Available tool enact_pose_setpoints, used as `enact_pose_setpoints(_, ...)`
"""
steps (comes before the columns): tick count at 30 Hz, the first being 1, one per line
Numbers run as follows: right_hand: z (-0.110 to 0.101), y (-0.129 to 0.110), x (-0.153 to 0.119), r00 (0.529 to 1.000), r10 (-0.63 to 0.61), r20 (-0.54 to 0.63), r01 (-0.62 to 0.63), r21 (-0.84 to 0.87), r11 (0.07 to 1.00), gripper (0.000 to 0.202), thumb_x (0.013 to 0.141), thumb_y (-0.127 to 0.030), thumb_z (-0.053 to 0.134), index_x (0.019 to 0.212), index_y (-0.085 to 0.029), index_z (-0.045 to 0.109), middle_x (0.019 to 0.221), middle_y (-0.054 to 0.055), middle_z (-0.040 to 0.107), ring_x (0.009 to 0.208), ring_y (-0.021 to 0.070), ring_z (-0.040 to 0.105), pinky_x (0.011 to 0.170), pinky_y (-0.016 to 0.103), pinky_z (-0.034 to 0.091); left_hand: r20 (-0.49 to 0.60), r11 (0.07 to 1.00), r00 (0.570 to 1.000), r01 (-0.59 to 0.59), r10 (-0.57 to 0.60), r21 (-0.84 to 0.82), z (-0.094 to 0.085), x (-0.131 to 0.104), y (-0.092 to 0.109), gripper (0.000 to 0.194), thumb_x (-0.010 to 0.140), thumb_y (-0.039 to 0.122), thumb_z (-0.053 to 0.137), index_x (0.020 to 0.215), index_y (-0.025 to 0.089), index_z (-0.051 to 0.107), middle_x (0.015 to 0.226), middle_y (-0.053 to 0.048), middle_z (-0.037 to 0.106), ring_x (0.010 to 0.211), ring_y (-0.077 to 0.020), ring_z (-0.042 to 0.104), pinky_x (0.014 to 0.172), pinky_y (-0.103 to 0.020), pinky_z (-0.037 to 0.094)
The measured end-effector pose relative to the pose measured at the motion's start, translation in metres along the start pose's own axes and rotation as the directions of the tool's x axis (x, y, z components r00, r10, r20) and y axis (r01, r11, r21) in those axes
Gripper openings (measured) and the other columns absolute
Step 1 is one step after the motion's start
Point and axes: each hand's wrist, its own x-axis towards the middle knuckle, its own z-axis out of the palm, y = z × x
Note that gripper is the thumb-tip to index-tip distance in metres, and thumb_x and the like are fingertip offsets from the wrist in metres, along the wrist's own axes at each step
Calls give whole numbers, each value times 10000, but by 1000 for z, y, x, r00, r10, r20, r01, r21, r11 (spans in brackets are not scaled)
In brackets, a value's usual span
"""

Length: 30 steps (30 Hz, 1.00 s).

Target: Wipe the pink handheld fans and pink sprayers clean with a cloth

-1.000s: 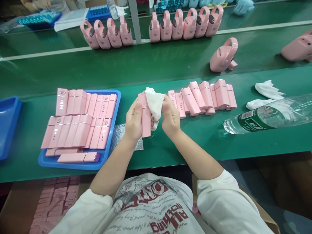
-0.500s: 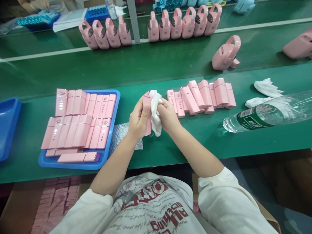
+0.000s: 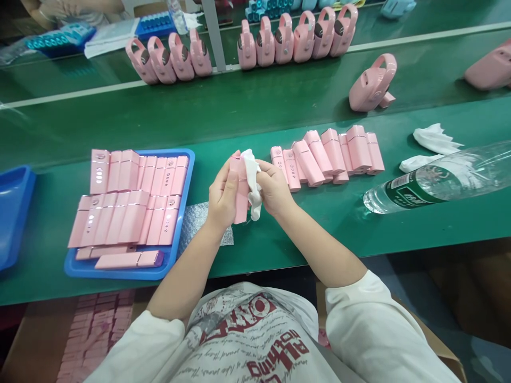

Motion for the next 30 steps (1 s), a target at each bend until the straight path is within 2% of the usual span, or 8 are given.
enact_pose_setpoints(2,0,-4,-2,990,127,66,-137,180,974,357,826,-548,546,695,-217,538,548,-28,430,470,111,393,419,251,370,-5,1000,1000,-14,14,6,0,0,-3,543,943,546,383,1346,207,513,1418,-79,521,1336,-228,465,1103,-325,370)
enact_pose_setpoints(4,1,-7,-4,964,241,111,-264,320,910,309,754,-495,639,684,-214,530,552,-35,435,471,99,377,417,235,339,-12,999,999,-31,32,35,0,0,-5,536,945,546,375,1354,227,508,1402,-67,540,1336,-222,466,1104,-320,371)
enact_pose_setpoints(6,1,-10,-5,950,294,108,-312,398,863,302,704,-460,683,665,-207,523,565,-36,436,496,95,383,436,225,332,-2,995,998,-65,65,80,1,-1,-6,530,950,532,374,1365,229,499,1385,-65,557,1339,-222,464,1102,-314,376)
enact_pose_setpoints(9,1,-12,-5,951,299,74,-300,451,841,295,675,-433,699,653,-203,515,596,-32,432,549,100,413,472,224,359,14,990,995,-100,99,103,2,-2,-7,521,951,516,385,1373,231,493,1406,-54,539,1349,-229,451,1101,-318,381)
enact_pose_setpoints(13,0,-11,-3,950,294,108,-312,428,848,229,666,-352,651,634,-201,482,583,-41,396,518,80,371,448,210,322,-18,998,998,-57,57,25,3,-2,-8,498,950,519,390,1353,255,515,1419,-36,526,1333,-217,472,1093,-305,390)
enact_pose_setpoints(19,-2,-8,-3,950,293,110,-311,446,839,109,623,-246,581,636,-191,487,540,-61,385,465,55,357,420,184,311,-22,1000,999,-28,28,-7,3,-1,-7,528,941,534,409,1336,205,529,1407,-76,535,1316,-221,490,1079,-301,398)
enact_pose_setpoints(25,0,-12,-2,948,296,115,-314,464,828,111,616,-265,628,671,-199,559,522,-70,431,444,57,374,439,196,362,-30,1000,999,-24,25,12,4,-1,-7,546,937,558,391,1338,213,525,1387,-78,553,1310,-235,494,1074,-324,406)
enact_pose_setpoints(30,0,-15,-3,947,301,110,-316,478,819,194,633,-334,668,649,-201,528,547,-61,433,454,62,383,440,211,362,-10,999,999,-33,33,30,4,-4,-6,540,938,551,394,1368,242,496,1357,-69,578,1275,-245,526,1036,-340,445)
